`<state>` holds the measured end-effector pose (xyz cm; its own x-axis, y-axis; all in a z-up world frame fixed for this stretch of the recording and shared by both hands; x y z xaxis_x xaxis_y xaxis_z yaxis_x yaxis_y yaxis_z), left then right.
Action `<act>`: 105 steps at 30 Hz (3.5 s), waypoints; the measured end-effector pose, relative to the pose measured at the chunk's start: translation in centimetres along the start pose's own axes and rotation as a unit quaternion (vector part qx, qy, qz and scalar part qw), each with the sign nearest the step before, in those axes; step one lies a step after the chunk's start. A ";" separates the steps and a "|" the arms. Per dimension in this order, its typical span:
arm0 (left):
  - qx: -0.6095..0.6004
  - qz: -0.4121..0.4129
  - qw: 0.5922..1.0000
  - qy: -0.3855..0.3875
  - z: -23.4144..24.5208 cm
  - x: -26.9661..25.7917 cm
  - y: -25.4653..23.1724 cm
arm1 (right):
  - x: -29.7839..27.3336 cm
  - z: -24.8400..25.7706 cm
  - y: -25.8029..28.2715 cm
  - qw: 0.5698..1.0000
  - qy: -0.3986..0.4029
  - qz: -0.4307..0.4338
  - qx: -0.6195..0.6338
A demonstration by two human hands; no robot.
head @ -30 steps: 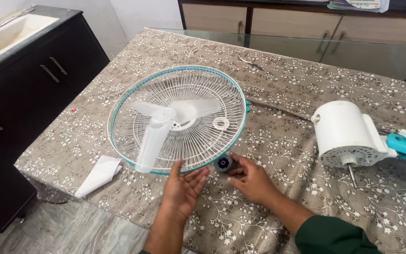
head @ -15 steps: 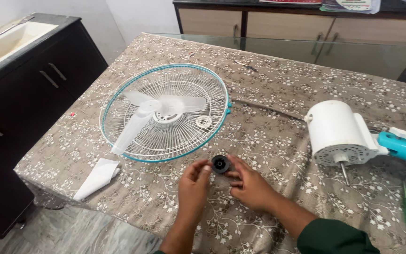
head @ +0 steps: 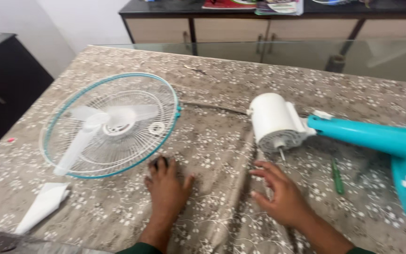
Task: The person disassembles a table fan by removing the front grille, fan blades, and motor housing using a screwdriver. Components are placed on the table as they are removed.
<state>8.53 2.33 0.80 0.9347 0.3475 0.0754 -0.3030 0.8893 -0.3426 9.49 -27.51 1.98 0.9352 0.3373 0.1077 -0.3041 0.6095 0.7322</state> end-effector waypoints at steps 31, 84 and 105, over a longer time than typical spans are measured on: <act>-0.591 0.164 0.697 0.372 -11.2 -1.2 -18.3 | -13.1 17.3 -21.3 0.846 -0.441 -0.080 0.289; -0.138 -0.359 0.918 -0.093 -2.3 0.7 -25.2 | 6.1 16.6 -8.5 0.956 -0.174 -0.108 -0.209; -0.135 -0.354 0.921 -0.089 -2.4 0.9 -25.2 | 6.8 16.5 -8.2 0.952 -0.151 -0.068 -0.256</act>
<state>17.47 -20.52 7.25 0.8272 -0.2274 0.5138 0.4515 0.8133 -0.3670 21.28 -42.02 7.83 0.9584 0.0553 0.2800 -0.1521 0.9291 0.3371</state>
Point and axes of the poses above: each hand's wrist, its own x-axis towards the middle knuckle, its own z-axis out of the back of the hand, y = z × x, the point moved 7 cm from there along x, towards the middle knuckle, and after that the axes turned 1 degree about z, right-handed, at the moved point
